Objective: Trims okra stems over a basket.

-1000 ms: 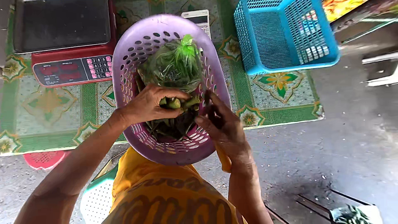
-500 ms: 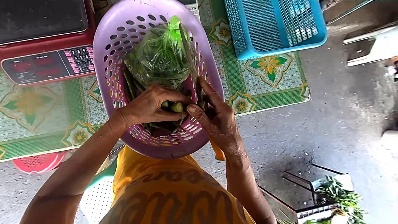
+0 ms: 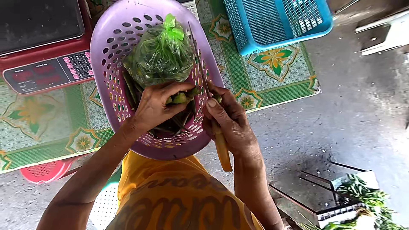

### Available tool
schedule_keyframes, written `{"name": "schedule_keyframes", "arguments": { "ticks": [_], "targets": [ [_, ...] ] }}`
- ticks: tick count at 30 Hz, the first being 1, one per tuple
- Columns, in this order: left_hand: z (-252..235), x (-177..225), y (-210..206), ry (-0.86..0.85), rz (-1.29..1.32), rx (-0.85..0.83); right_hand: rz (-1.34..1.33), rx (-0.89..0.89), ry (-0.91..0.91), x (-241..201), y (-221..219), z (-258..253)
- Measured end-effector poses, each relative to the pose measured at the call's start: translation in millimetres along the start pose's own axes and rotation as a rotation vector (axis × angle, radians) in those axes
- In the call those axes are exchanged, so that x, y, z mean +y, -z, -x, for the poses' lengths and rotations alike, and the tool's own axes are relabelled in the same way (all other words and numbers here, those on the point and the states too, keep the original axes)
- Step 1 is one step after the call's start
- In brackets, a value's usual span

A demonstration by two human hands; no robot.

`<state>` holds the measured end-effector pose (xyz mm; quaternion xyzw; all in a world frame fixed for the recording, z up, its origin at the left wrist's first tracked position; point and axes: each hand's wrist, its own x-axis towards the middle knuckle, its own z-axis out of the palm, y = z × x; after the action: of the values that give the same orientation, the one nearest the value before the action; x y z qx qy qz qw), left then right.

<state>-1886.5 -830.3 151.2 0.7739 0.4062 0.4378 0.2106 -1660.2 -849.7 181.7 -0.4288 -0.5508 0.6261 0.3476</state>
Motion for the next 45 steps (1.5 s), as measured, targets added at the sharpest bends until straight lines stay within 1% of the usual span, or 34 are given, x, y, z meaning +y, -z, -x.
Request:
{"name": "schedule_keyframes", "arguments": {
  "ticks": [3,6,8,10,13,15,17,19,22,24,26,28,31,34,37,39,41,43,44,45],
  "targets": [
    [0,0,5,-0.009,0.227,0.029,-0.269,-0.126,-0.151,2,10,1],
    [4,1,7,-0.01,0.303,0.029,-0.493,-0.205,-0.219,7,12,3],
    [5,3,6,0.005,0.287,0.007,-0.515,-0.204,-0.222,9,13,4],
    [8,5,3,0.041,0.157,-0.066,-0.438,-0.154,-0.199,12,15,5],
    [8,6,5,0.178,-0.226,-0.28,-0.341,-0.085,-0.161,18,17,3],
    [-7,4,25,0.356,-0.371,-0.494,-0.342,-0.084,-0.141,20,19,2],
    [-23,3,54,0.438,-0.543,-0.665,-0.338,-0.093,-0.133,21,20,1],
    [-35,6,73,0.463,-0.758,-0.807,-0.325,-0.092,-0.123,23,20,0],
    [-48,-2,75,0.471,-0.951,-1.016,-0.296,-0.065,-0.119,25,17,-2],
    [-44,-20,69,0.387,-1.004,-1.139,-0.276,-0.054,-0.13,24,14,-3],
    [-30,-41,60,0.288,-1.008,-1.216,-0.262,-0.045,-0.136,24,12,-3],
    [-12,-65,53,0.195,-0.987,-1.214,-0.257,-0.048,-0.133,24,12,-3],
    [2,-89,47,0.169,-0.986,-1.232,-0.25,-0.039,-0.132,24,12,-4],
    [0,-90,49,0.154,-0.996,-1.242,-0.255,-0.036,-0.145,22,12,-3],
    [-12,-79,66,0.129,-0.882,-1.181,-0.275,-0.042,-0.14,22,14,-4],
    [-23,-63,82,0.14,-0.75,-1.086,-0.298,-0.043,-0.148,23,15,-3],
    [-31,-47,97,0.181,-0.591,-0.94,-0.294,-0.04,-0.151,22,16,-3],
    [-33,-37,107,0.216,-0.405,-0.744,-0.289,-0.042,-0.143,22,17,-4],
    [-32,-31,109,0.258,-0.279,-0.623,-0.285,-0.047,-0.141,22,17,-4],
    [-30,-23,110,0.346,-0.122,-0.504,-0.282,-0.052,-0.138,23,17,-4]
  ]
}}
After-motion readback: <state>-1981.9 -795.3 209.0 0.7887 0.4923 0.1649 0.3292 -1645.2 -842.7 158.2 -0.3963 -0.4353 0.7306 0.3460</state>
